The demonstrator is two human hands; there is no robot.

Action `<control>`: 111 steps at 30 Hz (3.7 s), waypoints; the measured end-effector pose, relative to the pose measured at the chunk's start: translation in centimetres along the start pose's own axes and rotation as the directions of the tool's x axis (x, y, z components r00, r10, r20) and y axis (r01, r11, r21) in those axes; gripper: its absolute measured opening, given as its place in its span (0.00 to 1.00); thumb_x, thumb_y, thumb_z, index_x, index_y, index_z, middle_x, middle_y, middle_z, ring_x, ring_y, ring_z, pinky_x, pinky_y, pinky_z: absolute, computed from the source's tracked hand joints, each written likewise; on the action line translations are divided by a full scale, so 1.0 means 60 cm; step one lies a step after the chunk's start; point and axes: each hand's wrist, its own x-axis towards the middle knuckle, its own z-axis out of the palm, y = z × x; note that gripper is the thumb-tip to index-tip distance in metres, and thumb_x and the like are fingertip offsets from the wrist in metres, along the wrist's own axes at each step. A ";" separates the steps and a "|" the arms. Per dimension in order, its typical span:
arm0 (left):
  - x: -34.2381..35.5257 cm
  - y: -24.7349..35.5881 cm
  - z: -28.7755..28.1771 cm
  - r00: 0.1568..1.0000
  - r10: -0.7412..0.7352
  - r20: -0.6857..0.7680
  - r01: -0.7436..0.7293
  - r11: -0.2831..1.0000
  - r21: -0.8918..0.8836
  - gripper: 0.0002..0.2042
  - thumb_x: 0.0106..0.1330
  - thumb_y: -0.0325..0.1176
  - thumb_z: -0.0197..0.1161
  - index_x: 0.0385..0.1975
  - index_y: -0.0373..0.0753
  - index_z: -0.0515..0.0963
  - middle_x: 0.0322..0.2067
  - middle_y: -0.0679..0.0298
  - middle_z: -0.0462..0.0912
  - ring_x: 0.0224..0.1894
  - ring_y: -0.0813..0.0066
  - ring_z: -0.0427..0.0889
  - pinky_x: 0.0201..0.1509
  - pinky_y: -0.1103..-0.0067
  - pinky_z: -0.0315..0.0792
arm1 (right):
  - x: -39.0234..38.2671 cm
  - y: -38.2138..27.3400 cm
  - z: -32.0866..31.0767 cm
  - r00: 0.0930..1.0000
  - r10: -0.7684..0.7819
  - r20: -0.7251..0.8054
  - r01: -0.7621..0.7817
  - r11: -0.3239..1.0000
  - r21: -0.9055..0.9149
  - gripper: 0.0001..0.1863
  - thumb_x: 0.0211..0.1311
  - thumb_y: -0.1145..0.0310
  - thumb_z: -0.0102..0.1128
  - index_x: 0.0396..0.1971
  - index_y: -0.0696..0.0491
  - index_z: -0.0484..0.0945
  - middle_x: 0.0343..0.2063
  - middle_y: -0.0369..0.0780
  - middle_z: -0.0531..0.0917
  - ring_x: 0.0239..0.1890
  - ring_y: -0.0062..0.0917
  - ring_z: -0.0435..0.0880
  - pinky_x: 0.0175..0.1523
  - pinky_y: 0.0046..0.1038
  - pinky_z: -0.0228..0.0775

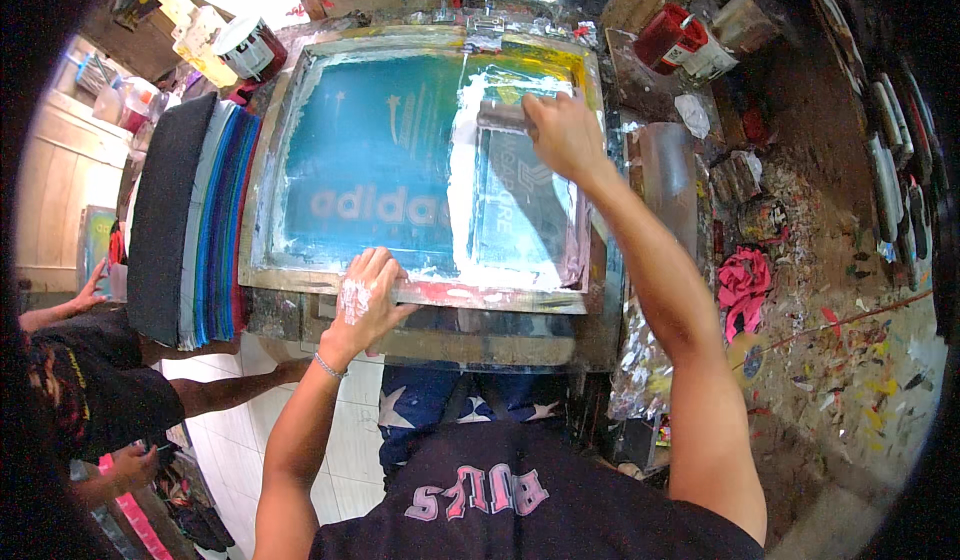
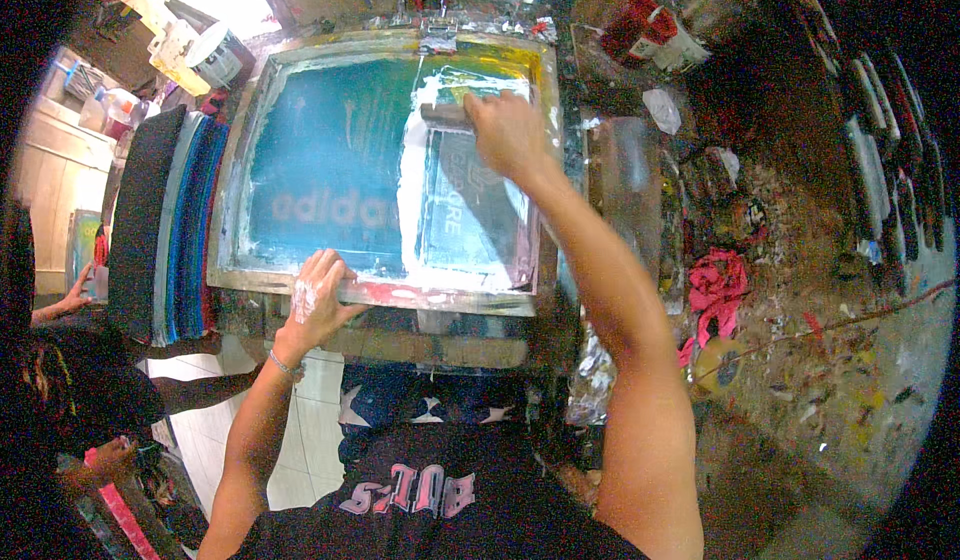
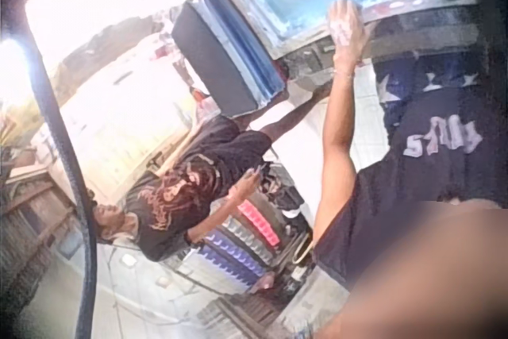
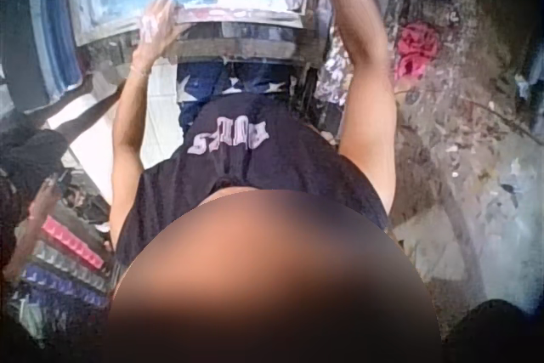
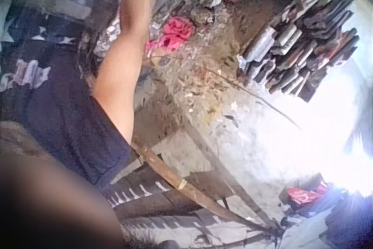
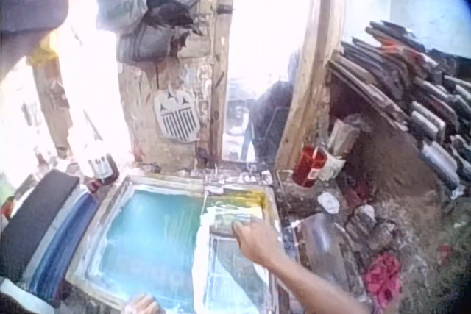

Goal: The person performs screen printing on a black handbag using a squeegee and white ink. They repeatedly pull ink across the screen, lift the screen to reveal the printed logo, and wipe the squeegee with a pink cloth between passes.

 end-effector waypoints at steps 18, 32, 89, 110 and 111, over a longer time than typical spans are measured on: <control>0.001 0.000 0.000 1.000 0.008 0.007 -0.008 1.000 -0.009 0.24 0.36 0.29 0.81 0.32 0.36 0.73 0.35 0.57 0.72 0.41 0.56 0.74 0.45 0.65 0.68 | -0.051 -0.003 -0.031 0.985 0.089 0.145 -0.103 0.991 0.088 0.06 0.55 0.70 0.58 0.33 0.51 0.79 0.25 0.48 0.85 0.32 0.47 0.86 0.34 0.50 0.76; -0.005 -0.006 0.010 0.995 0.056 -0.081 -0.056 0.998 0.007 0.23 0.40 0.31 0.81 0.34 0.36 0.73 0.36 0.55 0.72 0.43 0.53 0.73 0.47 0.64 0.69 | -0.192 -0.131 -0.119 0.952 0.174 0.252 -0.230 0.950 0.210 0.08 0.51 0.74 0.59 0.34 0.52 0.77 0.27 0.48 0.84 0.34 0.50 0.84 0.37 0.52 0.73; 0.177 0.127 -0.037 0.988 0.086 0.132 -0.059 0.979 -0.196 0.16 0.54 0.20 0.69 0.44 0.32 0.78 0.36 0.51 0.78 0.39 0.51 0.78 0.45 0.66 0.72 | -0.401 0.072 -0.205 0.726 0.685 -0.063 -0.636 0.704 0.315 0.17 0.57 0.67 0.68 0.46 0.57 0.81 0.41 0.50 0.86 0.43 0.45 0.86 0.51 0.40 0.78; 0.181 0.128 -0.030 0.987 0.148 0.060 -0.134 0.973 -0.187 0.14 0.57 0.23 0.69 0.43 0.30 0.78 0.34 0.51 0.78 0.36 0.49 0.78 0.43 0.66 0.72 | -0.607 0.229 -0.129 0.439 0.875 0.203 -0.875 0.468 -0.126 0.13 0.58 0.67 0.60 0.43 0.52 0.84 0.42 0.53 0.85 0.46 0.50 0.84 0.50 0.48 0.77; 0.181 0.129 -0.031 0.989 0.132 0.063 -0.117 0.972 -0.203 0.14 0.57 0.23 0.69 0.43 0.30 0.78 0.34 0.51 0.77 0.36 0.49 0.78 0.43 0.66 0.72 | -0.612 0.206 -0.143 0.413 0.858 0.304 -0.871 0.470 -0.142 0.15 0.57 0.68 0.61 0.44 0.52 0.84 0.44 0.52 0.85 0.49 0.51 0.83 0.52 0.47 0.76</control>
